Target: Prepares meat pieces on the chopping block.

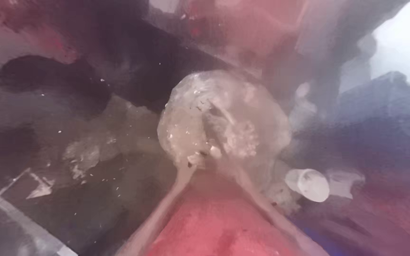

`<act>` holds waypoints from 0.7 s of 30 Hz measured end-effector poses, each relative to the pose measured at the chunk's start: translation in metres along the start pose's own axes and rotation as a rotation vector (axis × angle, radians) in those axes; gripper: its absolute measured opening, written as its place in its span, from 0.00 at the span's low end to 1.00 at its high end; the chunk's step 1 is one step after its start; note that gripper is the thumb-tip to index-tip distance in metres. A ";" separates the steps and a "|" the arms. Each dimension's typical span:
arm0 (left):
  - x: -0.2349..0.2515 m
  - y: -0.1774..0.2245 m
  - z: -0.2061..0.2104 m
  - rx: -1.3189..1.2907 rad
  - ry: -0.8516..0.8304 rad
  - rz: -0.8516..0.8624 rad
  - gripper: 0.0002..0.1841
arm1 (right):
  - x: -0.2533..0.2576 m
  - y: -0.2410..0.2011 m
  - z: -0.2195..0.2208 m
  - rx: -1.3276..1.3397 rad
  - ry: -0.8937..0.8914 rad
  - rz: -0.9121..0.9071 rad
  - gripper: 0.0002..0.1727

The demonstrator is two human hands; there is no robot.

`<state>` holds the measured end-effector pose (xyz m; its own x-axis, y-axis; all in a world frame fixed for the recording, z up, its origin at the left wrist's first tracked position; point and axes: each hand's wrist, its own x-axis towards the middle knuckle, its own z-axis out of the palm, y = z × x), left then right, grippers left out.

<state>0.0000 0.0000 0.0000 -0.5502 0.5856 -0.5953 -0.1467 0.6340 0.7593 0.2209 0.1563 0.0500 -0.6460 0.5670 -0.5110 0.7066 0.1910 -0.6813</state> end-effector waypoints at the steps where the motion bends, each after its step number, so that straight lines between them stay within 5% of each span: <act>1: 0.001 0.000 -0.003 -0.010 0.027 0.049 0.25 | 0.003 0.005 -0.003 -0.034 -0.007 0.028 0.32; 4: 0.001 0.006 -0.012 0.004 0.042 0.138 0.25 | 0.005 -0.009 -0.019 -0.139 -0.075 0.097 0.34; 11: 0.008 0.006 -0.013 -0.015 0.035 0.291 0.18 | -0.009 -0.043 -0.010 -0.193 -0.080 -0.133 0.29; 14: 0.010 0.000 -0.014 -0.039 0.060 0.245 0.23 | 0.014 -0.019 -0.005 -0.359 -0.245 0.070 0.37; 21: -0.002 -0.009 -0.013 -0.325 0.042 0.175 0.19 | -0.013 -0.060 -0.002 -0.215 -0.209 -0.049 0.32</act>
<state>-0.0082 -0.0135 -0.0026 -0.6219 0.6457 -0.4431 -0.2970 0.3291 0.8964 0.1880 0.1392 0.0989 -0.7108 0.3796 -0.5922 0.7034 0.3919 -0.5930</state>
